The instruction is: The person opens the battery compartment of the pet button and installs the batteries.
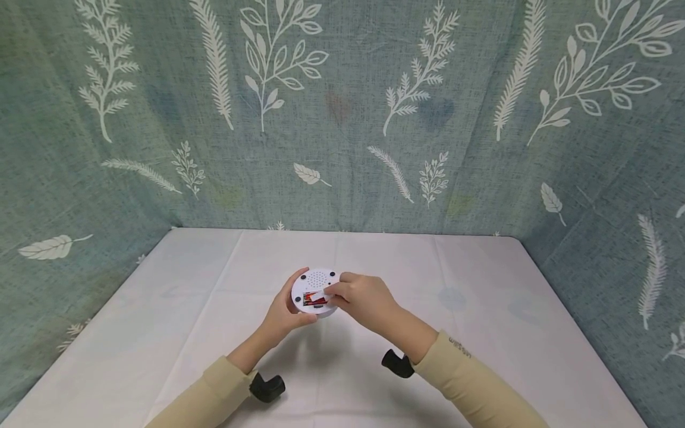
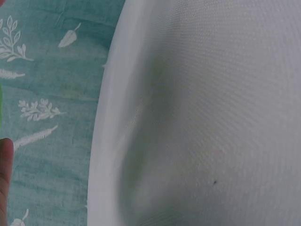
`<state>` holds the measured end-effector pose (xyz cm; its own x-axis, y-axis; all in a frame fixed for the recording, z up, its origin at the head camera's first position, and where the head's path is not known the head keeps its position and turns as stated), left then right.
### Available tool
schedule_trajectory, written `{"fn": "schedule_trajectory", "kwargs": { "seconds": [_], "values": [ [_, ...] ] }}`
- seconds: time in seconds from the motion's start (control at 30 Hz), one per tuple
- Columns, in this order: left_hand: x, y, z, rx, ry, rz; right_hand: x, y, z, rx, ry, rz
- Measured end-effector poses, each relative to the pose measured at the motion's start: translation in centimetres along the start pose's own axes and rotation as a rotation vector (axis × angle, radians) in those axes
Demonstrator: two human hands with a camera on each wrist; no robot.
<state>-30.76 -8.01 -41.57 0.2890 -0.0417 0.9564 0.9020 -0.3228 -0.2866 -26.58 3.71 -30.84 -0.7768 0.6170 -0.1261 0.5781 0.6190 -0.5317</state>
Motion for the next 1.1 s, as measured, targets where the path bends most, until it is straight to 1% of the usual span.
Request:
{"fn": "schedule_trajectory", "kwargs": {
  "seconds": [0.03, 0.17, 0.37, 0.5, 0.6, 0.7, 0.8, 0.87, 0.93, 1.1],
  "values": [
    [0.0, 0.0, 0.0, -0.001, 0.0, 0.002, -0.2, 0.0, 0.0, 0.015, 0.022, -0.006],
    [0.1, -0.1, 0.1, -0.006, 0.002, 0.008, -0.9, 0.0, 0.1, 0.039, 0.041, -0.017],
    [0.2, -0.1, 0.2, -0.007, 0.001, 0.005, -1.8, 0.1, 0.7, 0.016, 0.055, -0.048],
    [0.2, 0.0, 0.4, -0.008, -0.007, 0.001, -1.8, 0.2, 1.1, -0.01, 0.083, -0.031],
    [0.2, 0.0, 0.4, -0.007, -0.012, 0.002, -2.0, 0.4, 1.2, -0.007, 0.113, -0.032],
    [0.1, 0.0, 0.3, -0.004, -0.012, 0.002, -2.5, 0.6, 1.2, 0.022, 0.185, -0.077],
    [0.1, 0.0, 0.3, 0.001, -0.016, 0.0, -3.2, 0.9, 1.2, 0.058, 0.278, -0.145],
    [0.1, 0.0, 0.4, 0.004, -0.021, -0.002, -3.5, 1.0, 1.2, 0.08, 0.319, -0.181],
    [0.0, 0.0, 0.4, 0.002, -0.028, -0.002, -3.6, 1.1, 1.2, 0.09, 0.337, -0.2],
    [0.0, -0.1, 0.5, -0.009, -0.031, 0.007, -3.8, 1.1, 1.0, 0.092, 0.334, -0.223]
  ]
}}
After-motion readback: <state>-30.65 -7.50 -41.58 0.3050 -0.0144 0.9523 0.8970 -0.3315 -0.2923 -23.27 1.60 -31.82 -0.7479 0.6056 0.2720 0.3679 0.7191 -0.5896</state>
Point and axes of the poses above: each hand's wrist, its own y-axis away from the middle knuckle, its own z-axis out of the palm, x = y × z, the point moved 9 cm from there along -y, towards the middle knuckle, and after that the axes turned 4 degrees about z, right-handed, at the moved point
